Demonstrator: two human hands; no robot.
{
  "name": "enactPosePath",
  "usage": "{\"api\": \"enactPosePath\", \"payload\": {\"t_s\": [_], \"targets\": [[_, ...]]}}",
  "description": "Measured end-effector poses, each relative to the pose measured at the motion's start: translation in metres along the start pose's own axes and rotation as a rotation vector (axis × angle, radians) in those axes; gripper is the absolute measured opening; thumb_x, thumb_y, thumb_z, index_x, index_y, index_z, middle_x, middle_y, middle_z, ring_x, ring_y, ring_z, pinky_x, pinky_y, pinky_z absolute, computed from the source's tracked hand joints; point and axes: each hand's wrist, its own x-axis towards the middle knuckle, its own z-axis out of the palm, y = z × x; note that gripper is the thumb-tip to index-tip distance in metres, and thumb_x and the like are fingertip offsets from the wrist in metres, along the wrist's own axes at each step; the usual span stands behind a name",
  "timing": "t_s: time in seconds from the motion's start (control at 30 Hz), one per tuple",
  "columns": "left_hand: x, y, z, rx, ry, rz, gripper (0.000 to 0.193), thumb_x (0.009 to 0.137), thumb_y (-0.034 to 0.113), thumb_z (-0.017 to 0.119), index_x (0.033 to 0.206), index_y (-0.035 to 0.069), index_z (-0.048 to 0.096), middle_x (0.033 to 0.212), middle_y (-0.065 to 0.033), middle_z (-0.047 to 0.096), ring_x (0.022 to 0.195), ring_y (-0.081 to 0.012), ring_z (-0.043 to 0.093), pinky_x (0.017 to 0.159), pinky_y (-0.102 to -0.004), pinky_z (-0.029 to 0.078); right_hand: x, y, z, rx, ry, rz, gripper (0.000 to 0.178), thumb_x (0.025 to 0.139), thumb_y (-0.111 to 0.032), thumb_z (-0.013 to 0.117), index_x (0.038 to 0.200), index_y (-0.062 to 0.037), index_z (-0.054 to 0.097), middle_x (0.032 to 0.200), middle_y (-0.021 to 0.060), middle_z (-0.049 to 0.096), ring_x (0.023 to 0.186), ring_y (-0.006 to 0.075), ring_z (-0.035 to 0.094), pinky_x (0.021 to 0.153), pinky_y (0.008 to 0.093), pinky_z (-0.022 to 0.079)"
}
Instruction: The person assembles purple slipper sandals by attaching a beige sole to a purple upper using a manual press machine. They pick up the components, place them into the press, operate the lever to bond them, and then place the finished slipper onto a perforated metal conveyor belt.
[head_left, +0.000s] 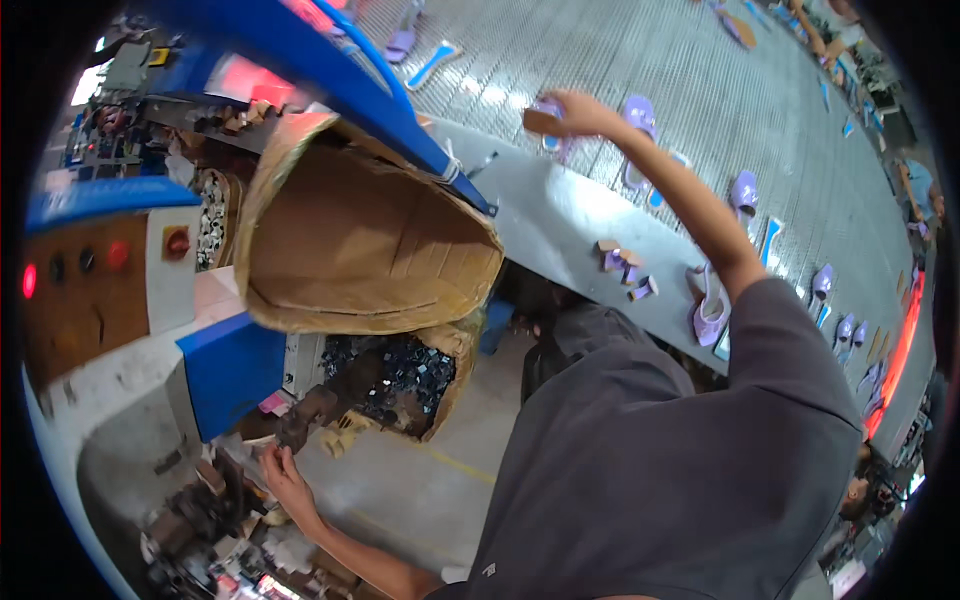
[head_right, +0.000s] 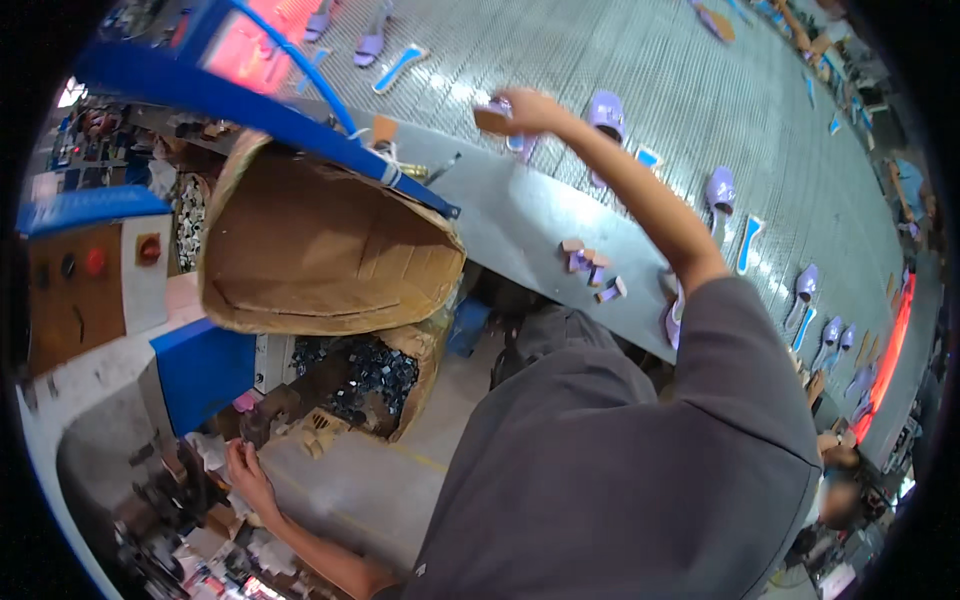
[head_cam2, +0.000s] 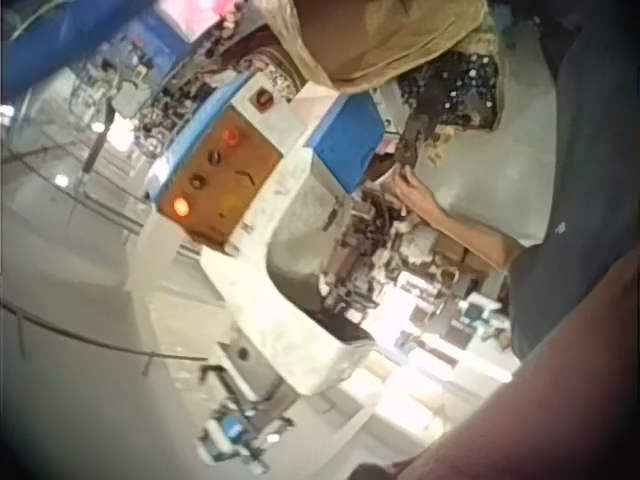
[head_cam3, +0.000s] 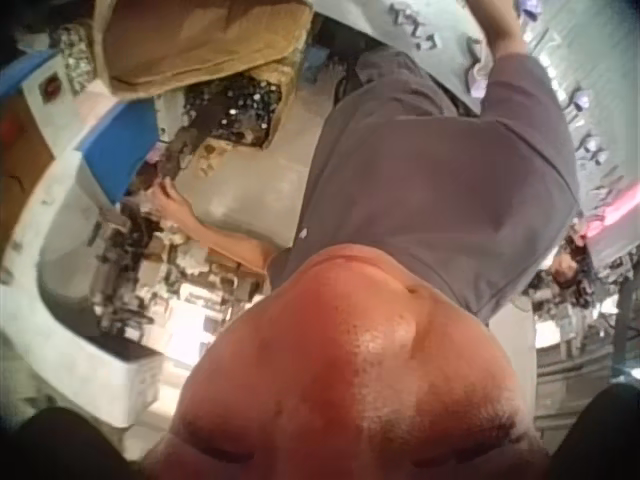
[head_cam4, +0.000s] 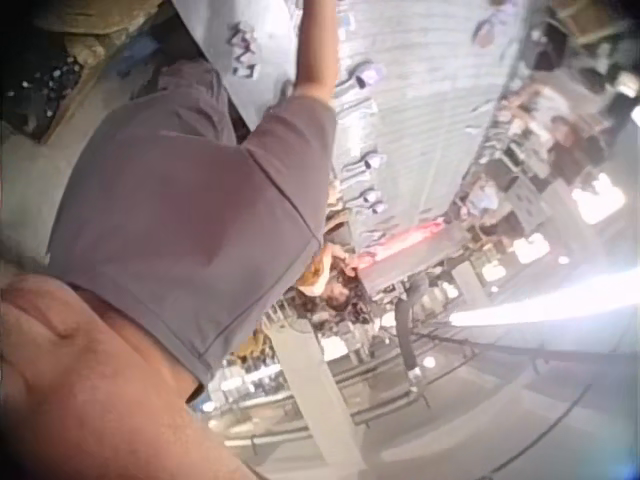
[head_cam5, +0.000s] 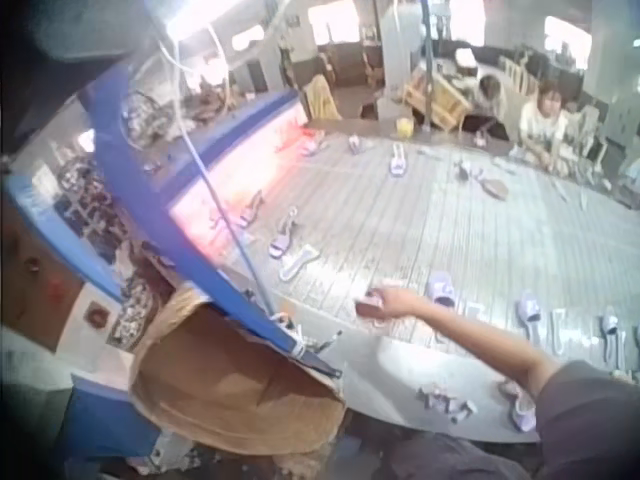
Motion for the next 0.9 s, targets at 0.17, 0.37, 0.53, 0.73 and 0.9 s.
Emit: {"api": "enactPosePath", "payload": {"t_s": [0.17,0.37,0.53,0.73,0.9], "targets": [[0.023,0.046,0.043,0.417,-0.045,0.041,0.035,0.104,0.021,0.058,0.126,-0.005,0.061,0.114,-0.0244,0.062,0.102,-0.041,0.061,0.088,-0.0458,0.049,0.158,0.078,0.05,-0.295,0.317,-0.233,0.039,0.087,-0.022,0.067,0.123,-0.0088,0.065,0.12,0.0203,0.066,0.112,0.0361,0.063,0.088,0.0513,0.051],[0.038,0.296,0.265,-0.535,0.028,-0.082,0.028,0.093,0.005,0.06,0.118,-0.004,0.068,0.1,-0.0117,0.069,0.085,-0.0205,0.064,0.078,-0.0329,0.054,0.189,0.143,0.103,-0.165,0.454,-0.125,0.046,0.086,-0.027,0.069,0.128,-0.0081,0.064,0.138,0.024,0.054,0.124,0.0405,0.056,0.101,0.0516,0.047],[0.033,0.519,0.456,-0.394,-0.595,0.217,0.032,0.091,0.028,0.069,0.113,0.003,0.068,0.109,-0.016,0.07,0.094,-0.0347,0.069,0.083,-0.0471,0.054,0.012,0.099,0.139,0.707,0.546,0.372,0.037,0.082,-0.021,0.072,0.116,-0.0046,0.071,0.13,0.0237,0.061,0.12,0.0368,0.059,0.103,0.0443,0.047],[0.05,0.624,0.523,-0.058,-0.795,0.569,0.036,0.09,0.034,0.066,0.108,0.003,0.062,0.105,-0.0215,0.07,0.095,-0.0414,0.07,0.08,-0.0521,0.056,-0.048,0.206,0.095,0.937,1.077,0.908,0.044,0.08,-0.01,0.075,0.124,-0.009,0.071,0.134,0.0118,0.06,0.127,0.0236,0.053,0.107,0.0376,0.04],[0.033,0.663,0.509,0.093,-0.916,0.511,0.051,0.081,0.038,0.073,0.111,0.0,0.059,0.111,-0.0264,0.07,0.101,-0.0444,0.07,0.086,-0.0522,0.056,-0.032,0.262,-0.001,2.105,1.046,0.366,0.085,0.08,-0.022,0.081,0.154,-0.0129,0.039,0.152,0.0132,0.043,0.139,0.0316,0.043,0.118,0.042,0.029]]}}
